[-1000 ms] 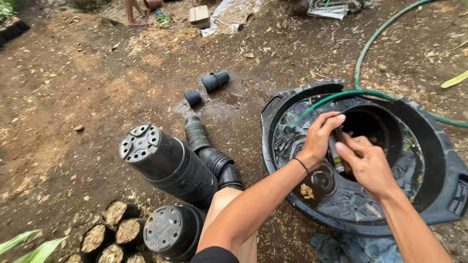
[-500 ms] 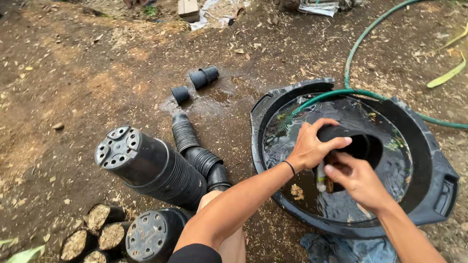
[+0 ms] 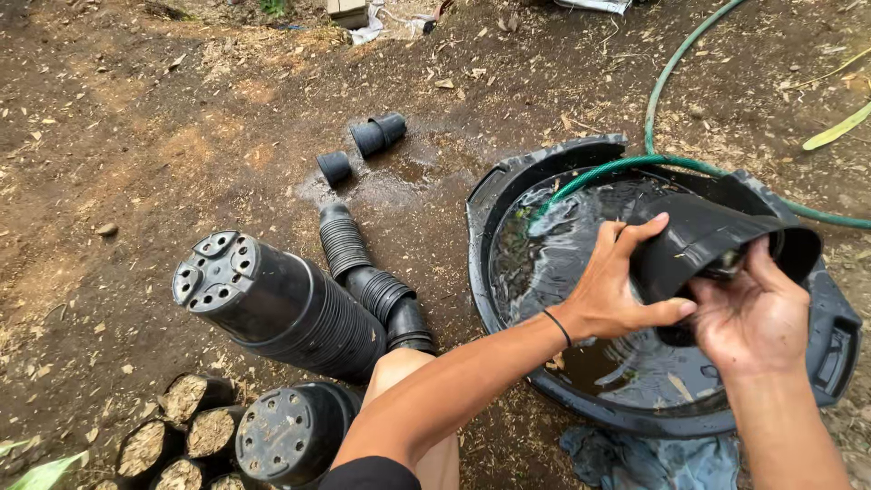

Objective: The person washes black plastic plant pots in a basin of water using a brush. They scrub the inside and outside of each pot, rinse it, and place it aside. The person repeats this process for several pots.

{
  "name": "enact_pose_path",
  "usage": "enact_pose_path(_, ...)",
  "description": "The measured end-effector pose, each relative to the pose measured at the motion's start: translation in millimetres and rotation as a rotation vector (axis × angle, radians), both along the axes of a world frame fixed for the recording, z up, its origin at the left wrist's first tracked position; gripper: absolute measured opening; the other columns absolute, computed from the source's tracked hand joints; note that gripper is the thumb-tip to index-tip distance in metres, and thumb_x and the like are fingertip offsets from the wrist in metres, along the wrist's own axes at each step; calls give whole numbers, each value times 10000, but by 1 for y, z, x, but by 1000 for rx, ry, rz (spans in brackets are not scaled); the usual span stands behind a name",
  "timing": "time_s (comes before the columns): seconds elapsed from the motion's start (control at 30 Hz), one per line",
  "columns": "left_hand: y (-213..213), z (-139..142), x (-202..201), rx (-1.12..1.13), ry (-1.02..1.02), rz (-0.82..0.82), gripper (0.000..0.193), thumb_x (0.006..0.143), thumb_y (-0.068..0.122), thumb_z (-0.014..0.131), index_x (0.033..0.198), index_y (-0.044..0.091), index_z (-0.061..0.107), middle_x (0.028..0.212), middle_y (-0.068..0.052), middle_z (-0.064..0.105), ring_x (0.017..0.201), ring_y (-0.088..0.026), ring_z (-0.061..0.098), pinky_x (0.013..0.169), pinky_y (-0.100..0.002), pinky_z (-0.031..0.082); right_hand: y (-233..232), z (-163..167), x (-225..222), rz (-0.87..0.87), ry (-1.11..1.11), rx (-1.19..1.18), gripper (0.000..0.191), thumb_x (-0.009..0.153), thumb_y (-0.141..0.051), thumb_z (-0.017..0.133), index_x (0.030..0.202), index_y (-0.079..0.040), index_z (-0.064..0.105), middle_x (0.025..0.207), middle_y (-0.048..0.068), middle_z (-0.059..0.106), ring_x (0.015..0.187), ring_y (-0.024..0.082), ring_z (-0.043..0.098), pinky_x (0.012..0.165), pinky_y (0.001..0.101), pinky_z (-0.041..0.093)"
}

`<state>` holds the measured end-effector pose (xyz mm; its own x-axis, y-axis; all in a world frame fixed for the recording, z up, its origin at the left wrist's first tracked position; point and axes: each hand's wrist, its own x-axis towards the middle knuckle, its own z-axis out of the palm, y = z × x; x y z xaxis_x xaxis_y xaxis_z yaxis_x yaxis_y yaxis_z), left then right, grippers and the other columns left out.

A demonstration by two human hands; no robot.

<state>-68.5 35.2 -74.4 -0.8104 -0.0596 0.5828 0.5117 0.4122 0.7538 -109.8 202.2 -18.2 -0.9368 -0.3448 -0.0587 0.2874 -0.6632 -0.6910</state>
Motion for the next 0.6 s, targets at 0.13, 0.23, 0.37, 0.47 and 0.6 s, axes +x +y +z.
enact_pose_path(0.13,10,-1,8,-159,61,83,1200,625,596,841,1593,152,287,1274,-283,418,1214,-410,445,1121,-511,417,0,21,13,-25,70,158,418,1086,-292,404,1411,-81,560,1439,67,615,1364,274,558,1176,478,408)
enact_pose_path(0.23,19,-5,14,-198,81,165,1246,585,628,855,1568,143,262,1300,-330,407,1253,-465,447,1093,-533,430,-2,32,23,-7,48,158,466,1050,-287,390,1400,-40,574,1413,105,635,1335,295,577,1165,484,425)
enact_pose_path(0.37,16,-15,11,-190,63,204,1276,591,678,841,1576,102,269,1260,-313,436,1190,-440,492,1048,-518,447,-2,24,21,-9,138,30,463,1023,-267,455,1374,8,579,1359,150,659,1251,322,645,1121,495,474)
enact_pose_path(0.47,9,-29,4,-248,183,126,1224,595,660,856,1533,95,310,1344,-292,440,1283,-444,489,1123,-510,444,2,2,8,-157,174,333,433,901,-91,712,1294,-55,536,1197,83,641,1064,262,664,949,462,536)
enact_pose_path(0.6,20,-46,-7,90,-125,-158,983,813,664,805,1470,79,366,1384,-201,482,1369,-354,496,1233,-470,401,23,-20,0,-392,792,945,543,819,-95,828,1270,9,543,1170,128,680,1035,256,661,913,364,544)
